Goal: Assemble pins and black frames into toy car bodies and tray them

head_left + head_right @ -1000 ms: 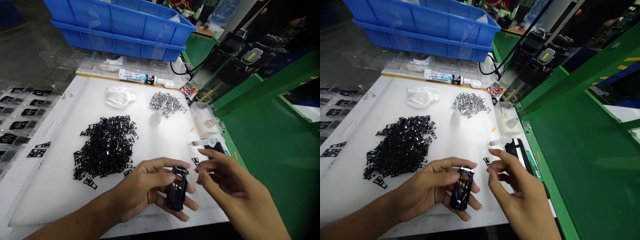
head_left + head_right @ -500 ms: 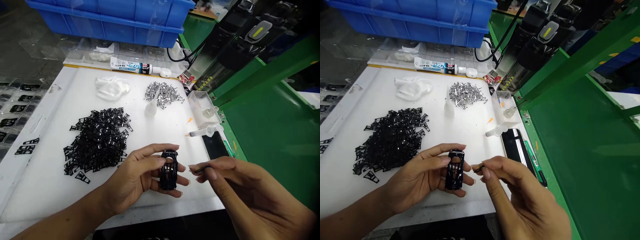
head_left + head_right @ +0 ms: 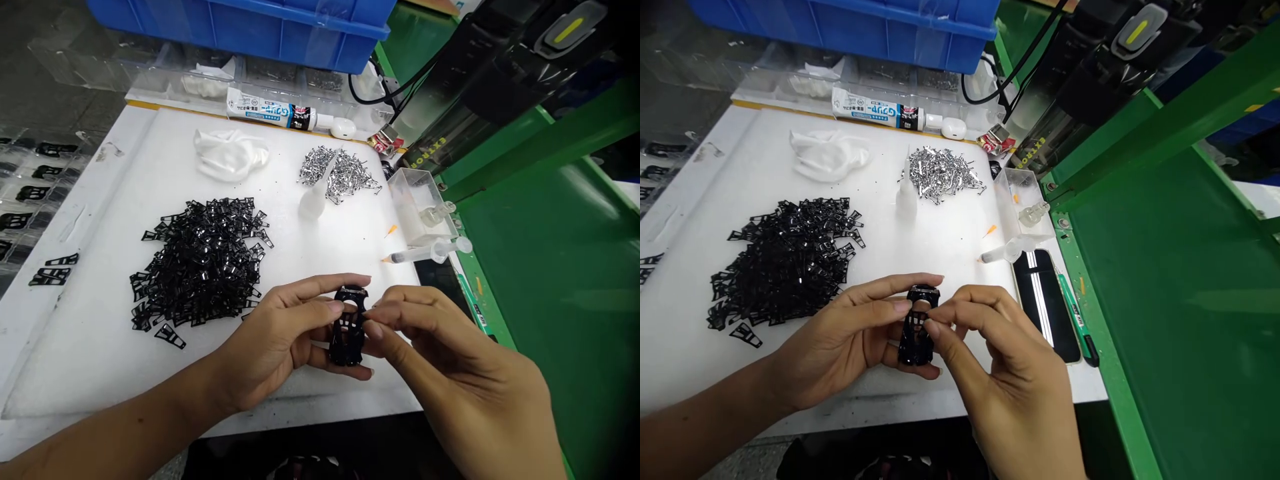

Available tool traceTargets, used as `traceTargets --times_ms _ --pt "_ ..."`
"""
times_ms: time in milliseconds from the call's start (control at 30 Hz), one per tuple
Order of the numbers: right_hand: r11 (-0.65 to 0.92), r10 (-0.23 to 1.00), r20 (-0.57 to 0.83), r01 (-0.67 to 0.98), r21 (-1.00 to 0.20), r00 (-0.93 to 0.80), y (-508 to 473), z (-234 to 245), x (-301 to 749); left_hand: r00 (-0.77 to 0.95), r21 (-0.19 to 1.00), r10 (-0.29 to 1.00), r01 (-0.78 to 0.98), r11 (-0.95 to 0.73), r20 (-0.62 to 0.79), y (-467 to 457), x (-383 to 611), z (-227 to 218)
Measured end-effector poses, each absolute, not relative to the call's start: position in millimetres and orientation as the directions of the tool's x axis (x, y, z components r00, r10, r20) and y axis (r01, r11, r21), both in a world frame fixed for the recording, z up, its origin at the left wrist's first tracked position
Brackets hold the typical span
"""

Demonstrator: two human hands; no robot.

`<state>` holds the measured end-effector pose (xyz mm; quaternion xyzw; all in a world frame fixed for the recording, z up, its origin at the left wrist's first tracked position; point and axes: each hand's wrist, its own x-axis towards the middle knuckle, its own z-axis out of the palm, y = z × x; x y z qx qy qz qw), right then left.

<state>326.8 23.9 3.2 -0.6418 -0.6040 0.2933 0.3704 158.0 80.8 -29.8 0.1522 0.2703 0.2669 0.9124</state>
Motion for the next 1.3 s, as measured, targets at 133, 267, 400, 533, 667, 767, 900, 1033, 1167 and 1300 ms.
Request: traceTargets --times_ms 133,267,400,533,667,767,900,1033,1167,1300 --pt "-0.021 0.997 0.025 0.552 -0.834 0.075 25.9 1.7 327.7 0.716 0.413 0.568 -0.410 0.813 -0.407 80.2 157.4 -30.8" --pt "-0.038 0.997 0.009 0.558 -0.829 0.081 26.1 1.5 327.9 0.711 0.422 0.566 -0.400 0.814 -0.417 80.4 157.5 -31.1" --pt "-0.044 0.997 -0.005 0.550 -0.834 0.072 26.9 2.4 326.9 0.713 0.421 0.562 -0.396 0.816 -0.420 80.1 157.4 -30.2" --pt "-0.043 0.998 -0.005 0.557 -0.829 0.068 26.3 3.2 327.4 0.713 0.422 0.560 -0.392 0.818 -0.422 79.6 156.9 -30.4" --pt "-0.046 0.998 -0.008 0.567 -0.823 0.068 25.1 3.1 328.4 0.713 0.423 0.561 -0.393 0.816 -0.421 80.0 156.8 -31.3" --pt "-0.036 0.998 -0.004 0.569 -0.821 0.058 25.3 3.0 328.6 0.714 0.423 0.561 -0.394 0.816 -0.419 80.3 156.8 -31.0" --pt "-0.022 0.999 0.003 0.576 -0.817 0.042 26.4 2.9 329.0 0.715 0.423 0.553 -0.382 0.821 -0.428 81.0 157.2 -29.8" --pt "-0.036 0.999 -0.008 0.587 -0.809 0.051 27.5 3.0 329.0 0.716 0.424 0.551 -0.380 0.822 -0.428 81.4 157.4 -29.8" --pt "-0.050 0.998 -0.023 0.590 -0.806 0.053 27.3 3.0 329.5 0.722 0.434 0.549 -0.372 0.821 -0.420 80.7 157.2 -30.0" --pt "-0.045 0.999 -0.020 0.582 -0.812 0.050 26.2 1.9 331.4 0.724 0.440 0.551 -0.371 0.818 -0.414 80.3 156.8 -29.9"
